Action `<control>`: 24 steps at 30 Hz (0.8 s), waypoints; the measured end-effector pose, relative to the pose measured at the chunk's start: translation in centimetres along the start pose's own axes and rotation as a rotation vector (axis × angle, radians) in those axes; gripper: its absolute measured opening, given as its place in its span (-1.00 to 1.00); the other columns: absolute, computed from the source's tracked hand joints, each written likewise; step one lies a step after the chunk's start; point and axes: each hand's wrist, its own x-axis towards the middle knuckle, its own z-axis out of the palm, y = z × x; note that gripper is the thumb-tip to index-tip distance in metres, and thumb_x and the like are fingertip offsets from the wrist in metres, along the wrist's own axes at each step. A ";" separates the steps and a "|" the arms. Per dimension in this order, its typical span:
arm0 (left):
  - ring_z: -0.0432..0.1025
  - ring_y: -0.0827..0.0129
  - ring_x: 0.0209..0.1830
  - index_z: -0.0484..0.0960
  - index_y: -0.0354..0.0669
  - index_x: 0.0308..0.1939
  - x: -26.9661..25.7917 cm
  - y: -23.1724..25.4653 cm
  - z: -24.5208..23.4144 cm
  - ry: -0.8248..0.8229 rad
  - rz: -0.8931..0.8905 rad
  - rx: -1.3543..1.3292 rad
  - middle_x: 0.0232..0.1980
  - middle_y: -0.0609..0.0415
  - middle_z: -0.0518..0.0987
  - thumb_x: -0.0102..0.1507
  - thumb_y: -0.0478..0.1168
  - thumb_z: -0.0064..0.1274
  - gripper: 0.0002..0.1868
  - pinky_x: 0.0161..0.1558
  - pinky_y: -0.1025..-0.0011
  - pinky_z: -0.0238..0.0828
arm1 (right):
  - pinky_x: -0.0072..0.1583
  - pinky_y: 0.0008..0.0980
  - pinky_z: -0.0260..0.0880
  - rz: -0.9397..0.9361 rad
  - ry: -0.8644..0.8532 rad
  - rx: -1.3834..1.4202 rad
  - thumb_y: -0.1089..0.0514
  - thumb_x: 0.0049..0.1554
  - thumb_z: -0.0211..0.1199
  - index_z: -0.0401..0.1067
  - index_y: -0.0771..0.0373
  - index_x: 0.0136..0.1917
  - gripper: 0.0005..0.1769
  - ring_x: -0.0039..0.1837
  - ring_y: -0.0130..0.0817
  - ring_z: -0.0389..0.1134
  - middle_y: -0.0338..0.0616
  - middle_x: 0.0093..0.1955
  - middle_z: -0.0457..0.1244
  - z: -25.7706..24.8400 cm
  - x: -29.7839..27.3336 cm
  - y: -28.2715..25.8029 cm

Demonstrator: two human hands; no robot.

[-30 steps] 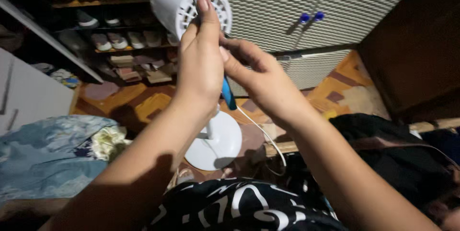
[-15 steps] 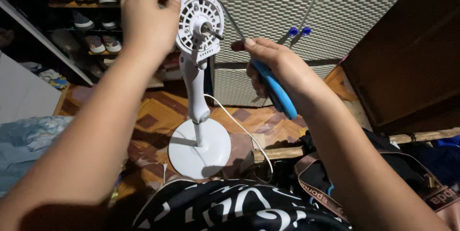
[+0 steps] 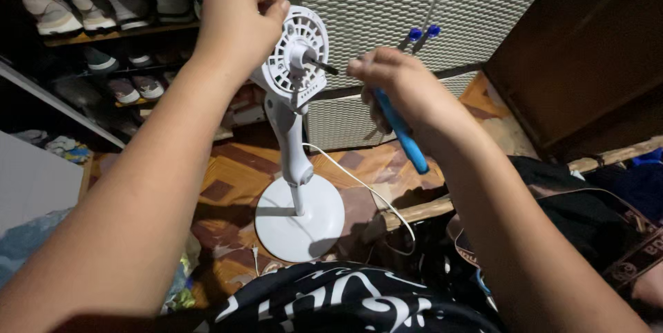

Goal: The person uses a pair of scissors to manipulate and adjust components inside the rear grille of a white pedestal fan. They repeatedly insert the scissors into the fan housing to pry or reposition internal parts while holding the fan steady with their other hand.

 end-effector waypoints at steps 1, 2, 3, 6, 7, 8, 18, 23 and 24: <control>0.50 -0.11 -0.12 0.82 -0.15 -0.19 0.1 -0.1 0.0 -0.023 -0.017 -0.015 -0.19 -0.22 0.62 0.29 -0.13 0.27 -0.82 -0.04 0.06 0.42 | -0.44 -0.35 0.17 0.032 0.063 -0.011 0.03 0.14 0.28 0.27 0.28 -0.16 -0.69 -0.49 -0.41 0.15 -0.27 -0.46 0.15 0.1 0.4 -0.4; 0.49 -0.12 -0.09 0.82 -0.14 -0.17 0.2 -0.3 0.0 -0.047 -0.034 -0.030 -0.17 -0.22 0.61 0.29 -0.12 0.27 -0.82 -0.01 0.05 0.41 | -0.44 -0.36 0.16 0.000 0.089 -0.006 0.04 0.12 0.32 0.31 0.31 -0.17 -0.69 -0.49 -0.42 0.14 -0.27 -0.45 0.15 0.5 1.1 -0.8; 0.48 -0.13 -0.06 0.82 -0.14 -0.15 0.3 -0.5 0.1 -0.070 -0.050 -0.048 -0.15 -0.22 0.61 0.30 -0.11 0.26 -0.81 0.02 0.03 0.39 | -0.44 -0.36 0.15 -0.032 0.120 -0.003 0.05 0.09 0.36 0.35 0.33 -0.18 -0.68 -0.49 -0.43 0.13 -0.27 -0.44 0.15 0.8 2.1 -1.2; 0.39 -0.16 0.14 0.80 -0.03 0.10 -0.9 -1.5 -0.6 -0.137 -0.046 -0.106 0.09 -0.19 0.59 0.35 -0.09 0.23 -0.72 0.19 0.02 0.31 | -0.41 -0.38 0.15 -0.179 0.212 0.039 0.11 0.01 0.42 0.47 0.36 -0.22 -0.74 -0.45 -0.50 0.16 -0.27 -0.42 0.22 2.9 5.6 -2.0; 0.33 -0.18 0.25 0.69 -0.01 0.21 -1.4 -1.9 -0.9 -0.165 -0.072 -0.158 0.20 -0.21 0.53 0.29 -0.04 0.29 -0.58 0.27 0.02 0.28 | -0.40 -0.39 0.16 -0.235 0.236 0.057 0.13 -0.01 0.44 0.51 0.36 -0.24 -0.76 -0.43 -0.52 0.18 -0.28 -0.41 0.25 3.8 6.6 -2.0; 0.26 -0.20 0.35 0.59 0.01 0.32 -2.0 -2.5 -1.3 -0.193 -0.097 -0.211 0.32 -0.23 0.46 0.23 0.02 0.34 -0.40 0.35 0.03 0.25 | -0.40 -0.38 0.17 -0.252 0.262 0.016 0.12 -0.02 0.43 0.51 0.38 -0.27 -0.75 -0.43 -0.52 0.19 -0.26 -0.42 0.25 4.4 7.4 -1.9; -0.38 -0.48 0.61 -0.04 0.43 0.64 0.4 -5.3 -0.6 -0.583 -0.562 -0.276 0.64 -0.50 -0.31 -0.34 0.38 0.45 0.53 0.50 -0.16 -0.20 | -0.36 -0.47 0.25 -0.358 0.493 -0.254 0.03 -0.01 0.44 0.55 0.38 -0.34 -0.67 -0.41 -0.59 0.25 -0.26 -0.44 0.32 7.1 10.2 -0.8; -0.39 -0.53 0.61 0.26 0.53 0.54 1.2 -5.2 -0.3 -0.659 -0.501 -0.267 0.62 -0.57 -0.26 -0.21 0.38 0.37 0.22 0.50 -0.20 -0.19 | -0.35 -0.50 0.27 -0.336 0.534 -0.258 0.07 0.01 0.43 0.56 0.35 -0.32 -0.73 -0.40 -0.60 0.28 -0.27 -0.42 0.35 7.6 10.7 -0.1; -0.40 -0.54 0.60 0.31 0.58 0.51 1.2 -5.1 -0.2 -0.668 -0.514 -0.280 0.62 -0.55 -0.26 -0.20 0.36 0.35 0.16 0.49 -0.19 -0.16 | -0.34 -0.50 0.28 -0.358 0.517 -0.217 0.10 0.02 0.41 0.58 0.35 -0.30 -0.75 -0.39 -0.60 0.29 -0.27 -0.41 0.36 7.6 10.7 -0.1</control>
